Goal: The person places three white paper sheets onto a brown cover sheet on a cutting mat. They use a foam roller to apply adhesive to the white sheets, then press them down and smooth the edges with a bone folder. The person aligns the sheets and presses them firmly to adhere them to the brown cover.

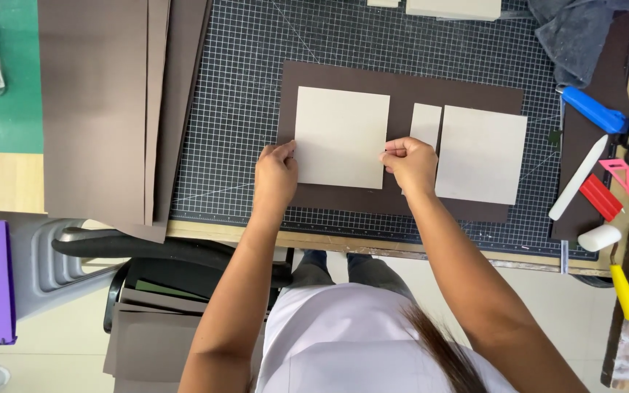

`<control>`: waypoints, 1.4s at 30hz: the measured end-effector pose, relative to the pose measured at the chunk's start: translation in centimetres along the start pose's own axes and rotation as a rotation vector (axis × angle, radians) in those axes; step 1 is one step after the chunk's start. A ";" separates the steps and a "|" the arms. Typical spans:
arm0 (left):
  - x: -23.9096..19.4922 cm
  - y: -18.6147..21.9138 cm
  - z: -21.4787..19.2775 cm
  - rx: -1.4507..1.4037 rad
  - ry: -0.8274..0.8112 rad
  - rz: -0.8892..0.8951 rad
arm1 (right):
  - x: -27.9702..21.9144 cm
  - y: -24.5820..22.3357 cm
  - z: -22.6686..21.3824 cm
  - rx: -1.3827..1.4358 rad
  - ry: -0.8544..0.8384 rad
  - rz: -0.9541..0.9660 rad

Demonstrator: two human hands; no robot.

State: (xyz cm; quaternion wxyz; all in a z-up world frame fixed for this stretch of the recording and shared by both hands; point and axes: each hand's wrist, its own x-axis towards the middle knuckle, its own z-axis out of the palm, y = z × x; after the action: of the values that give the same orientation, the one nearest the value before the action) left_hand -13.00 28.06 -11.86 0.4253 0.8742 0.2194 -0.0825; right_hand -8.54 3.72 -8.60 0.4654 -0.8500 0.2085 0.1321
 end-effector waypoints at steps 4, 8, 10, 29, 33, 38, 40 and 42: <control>-0.1 0.2 0.0 0.026 -0.006 -0.010 | 0.1 0.1 0.1 -0.006 0.003 0.002; -0.1 -0.1 0.3 0.092 -0.008 0.025 | -0.1 -0.1 0.1 -0.044 0.017 -0.009; 0.0 -0.5 0.5 0.104 -0.002 0.042 | -0.1 0.0 0.1 -0.053 0.021 -0.010; 0.9 -1.7 1.1 0.193 0.016 0.125 | 1.9 2.9 0.9 -0.199 0.032 -0.054; 1.4 -2.5 1.6 0.205 0.033 0.140 | 2.4 3.3 1.0 -0.225 0.027 -0.077; 1.1 -0.6 0.2 0.214 0.072 0.197 | 1.1 2.2 -1.2 -0.105 0.019 -0.110; 0.9 2.4 -0.1 0.237 0.103 0.225 | -0.3 1.8 -3.4 -0.024 0.050 -0.142; 0.8 6.0 0.6 0.236 0.074 0.305 | -2.5 1.6 -6.3 0.125 0.097 -0.110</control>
State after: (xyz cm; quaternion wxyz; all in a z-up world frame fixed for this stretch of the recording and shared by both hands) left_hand -9.53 24.53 -8.25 0.3188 0.9436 0.0886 -0.0099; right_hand -11.29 -1.79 -5.36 0.5134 -0.8348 0.1917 0.0519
